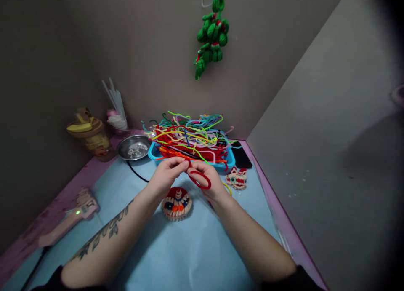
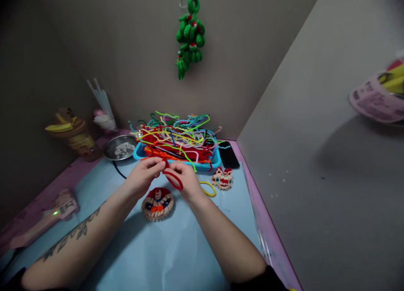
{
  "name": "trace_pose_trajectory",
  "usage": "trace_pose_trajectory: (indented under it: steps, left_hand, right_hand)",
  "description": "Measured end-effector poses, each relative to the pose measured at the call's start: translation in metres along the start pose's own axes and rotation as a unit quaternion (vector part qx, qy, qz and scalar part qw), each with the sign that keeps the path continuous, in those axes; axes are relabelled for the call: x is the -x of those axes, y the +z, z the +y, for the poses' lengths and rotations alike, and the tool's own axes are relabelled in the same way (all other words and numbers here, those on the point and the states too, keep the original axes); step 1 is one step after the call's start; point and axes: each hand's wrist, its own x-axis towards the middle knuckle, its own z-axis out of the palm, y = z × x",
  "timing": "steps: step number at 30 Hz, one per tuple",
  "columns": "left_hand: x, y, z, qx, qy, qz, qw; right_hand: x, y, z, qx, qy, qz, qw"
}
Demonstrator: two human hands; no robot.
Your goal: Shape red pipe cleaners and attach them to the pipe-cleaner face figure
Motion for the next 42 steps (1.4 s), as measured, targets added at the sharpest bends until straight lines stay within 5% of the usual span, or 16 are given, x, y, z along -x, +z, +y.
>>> trace_pose_trajectory:
  steps: [4, 9, 12, 19, 26, 33, 37, 42]
  left_hand:
    - [0.001, -0.003, 0.007, -0.043, 0.027, -0.004, 0.999]
    - [0.002, -0.017, 0.023, -0.186, 0.039, -0.067, 0.980]
    - [0.000, -0.022, 0.025, -0.194, 0.020, -0.103, 0.975]
    - [-0.001, -0.018, 0.015, -0.128, -0.027, -0.083, 0.988]
    - [0.001, -0.019, 0.020, -0.223, 0.038, -0.056, 0.973]
    - [0.001, -0.016, 0.021, -0.280, 0.073, -0.077, 0.954]
    - [0.001, -0.014, 0.017, -0.259, 0.035, -0.092, 0.961]
    - [0.001, -0.013, 0.015, -0.230, 0.011, -0.073, 0.971]
  right_hand:
    - [-0.002, -0.005, 0.002, 0.099, -0.047, 0.015, 0.994]
    - [-0.005, -0.015, -0.003, 0.237, -0.047, -0.061, 0.969]
    - [-0.006, -0.018, -0.005, 0.239, -0.027, -0.065, 0.968]
    - [-0.007, -0.020, -0.004, 0.239, -0.072, -0.047, 0.967]
    - [-0.008, -0.024, -0.005, 0.219, -0.067, -0.115, 0.967]
    - [-0.007, -0.026, -0.011, 0.266, -0.066, -0.055, 0.960]
    - [-0.007, -0.022, -0.008, 0.303, -0.086, -0.052, 0.948]
    - [-0.007, -0.020, -0.002, 0.216, -0.082, -0.010, 0.973]
